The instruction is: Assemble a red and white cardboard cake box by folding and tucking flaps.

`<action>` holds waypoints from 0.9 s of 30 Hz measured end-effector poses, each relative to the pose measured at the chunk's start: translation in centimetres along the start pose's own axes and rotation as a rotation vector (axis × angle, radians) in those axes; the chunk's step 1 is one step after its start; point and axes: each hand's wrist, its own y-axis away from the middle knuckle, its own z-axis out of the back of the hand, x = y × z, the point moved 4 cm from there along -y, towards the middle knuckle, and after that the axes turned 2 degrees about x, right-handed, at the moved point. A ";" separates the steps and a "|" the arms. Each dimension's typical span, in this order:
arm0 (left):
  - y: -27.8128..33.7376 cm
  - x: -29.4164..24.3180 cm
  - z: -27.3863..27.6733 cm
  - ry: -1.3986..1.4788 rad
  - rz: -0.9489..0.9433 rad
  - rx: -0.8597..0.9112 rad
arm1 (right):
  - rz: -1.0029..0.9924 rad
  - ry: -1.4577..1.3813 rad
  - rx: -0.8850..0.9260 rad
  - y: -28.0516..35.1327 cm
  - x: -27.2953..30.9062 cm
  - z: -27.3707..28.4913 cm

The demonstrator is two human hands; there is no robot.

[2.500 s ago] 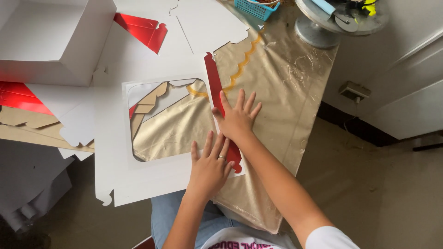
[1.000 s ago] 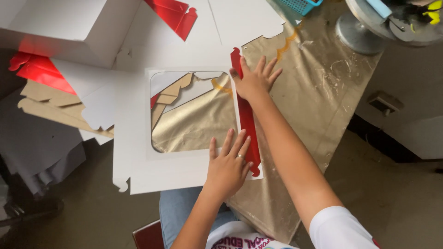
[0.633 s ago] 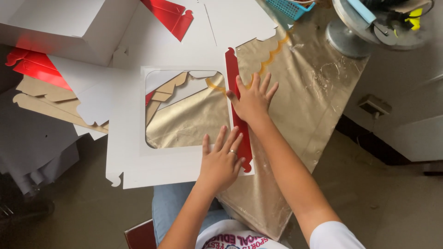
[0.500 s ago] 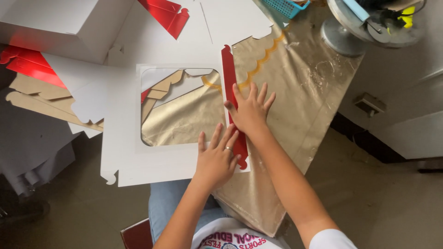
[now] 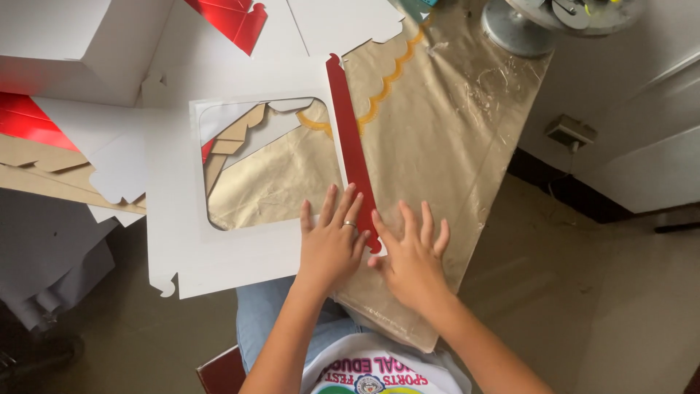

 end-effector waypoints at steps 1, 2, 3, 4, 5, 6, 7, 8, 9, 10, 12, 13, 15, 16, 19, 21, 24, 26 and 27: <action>0.0 0.0 -0.1 0.001 -0.002 -0.001 | -0.001 0.002 -0.001 0.8 0.1 0.0; 0.0 0.0 -0.1 0.004 -0.005 -0.035 | 0.001 -0.013 -0.001 1.7 0.1 -0.1; 0.1 0.0 -0.1 0.006 -0.008 -0.069 | 0.002 -0.027 -0.002 2.5 0.2 -0.1; 0.1 0.0 -0.1 0.009 -0.009 -0.067 | 0.000 -0.026 0.000 2.8 0.1 -0.2; 0.1 0.0 0.0 -0.007 -0.005 -0.070 | -0.005 -0.040 0.006 3.0 -0.1 -0.4; 0.1 -0.1 0.0 -0.021 0.000 -0.072 | -0.010 -0.054 0.013 3.3 -0.3 -0.5; 0.0 -0.1 0.2 -0.017 -0.002 -0.069 | -0.014 -0.052 0.016 3.1 -0.4 -0.5; 0.0 -0.1 0.3 -0.022 -0.008 -0.064 | -0.015 -0.058 0.015 3.1 -0.5 -0.4; 0.0 -0.1 0.4 -0.027 -0.014 -0.060 | -0.016 -0.063 0.013 3.1 -0.6 -0.4; 0.0 -0.1 0.3 -0.024 -0.012 -0.053 | -0.018 -0.064 0.020 2.8 -0.6 -0.4; -0.1 0.0 0.3 -0.024 -0.029 -0.063 | -0.022 -0.051 0.000 2.3 -0.4 -0.3; 0.1 0.0 0.3 -0.022 -0.026 -0.059 | -0.022 -0.052 0.006 2.2 -0.2 -0.3; 0.0 -0.1 0.4 -0.037 -0.032 -0.074 | -0.052 -0.017 0.009 1.8 0.0 -0.1; 0.1 -0.1 0.3 -0.036 -0.031 -0.073 | -0.052 -0.017 0.012 1.6 0.2 -0.1; 0.0 -0.1 0.2 -0.057 -0.040 -0.068 | -0.099 -0.004 0.034 0.9 0.4 -0.1; -0.1 -0.1 0.2 -0.071 -0.044 -0.065 | -0.132 -0.018 0.034 0.2 0.5 -0.2; 0.0 0.0 0.0 -0.065 -0.042 -0.065 | -0.136 -0.019 0.010 -1.2 0.1 -0.9; 0.0 0.0 0.2 -0.055 -0.037 -0.058 | -0.127 -0.010 -0.001 -2.3 -0.2 -1.2; 0.0 0.0 0.3 -0.042 -0.035 -0.053 | -0.119 0.002 -0.014 -2.8 -0.3 -1.3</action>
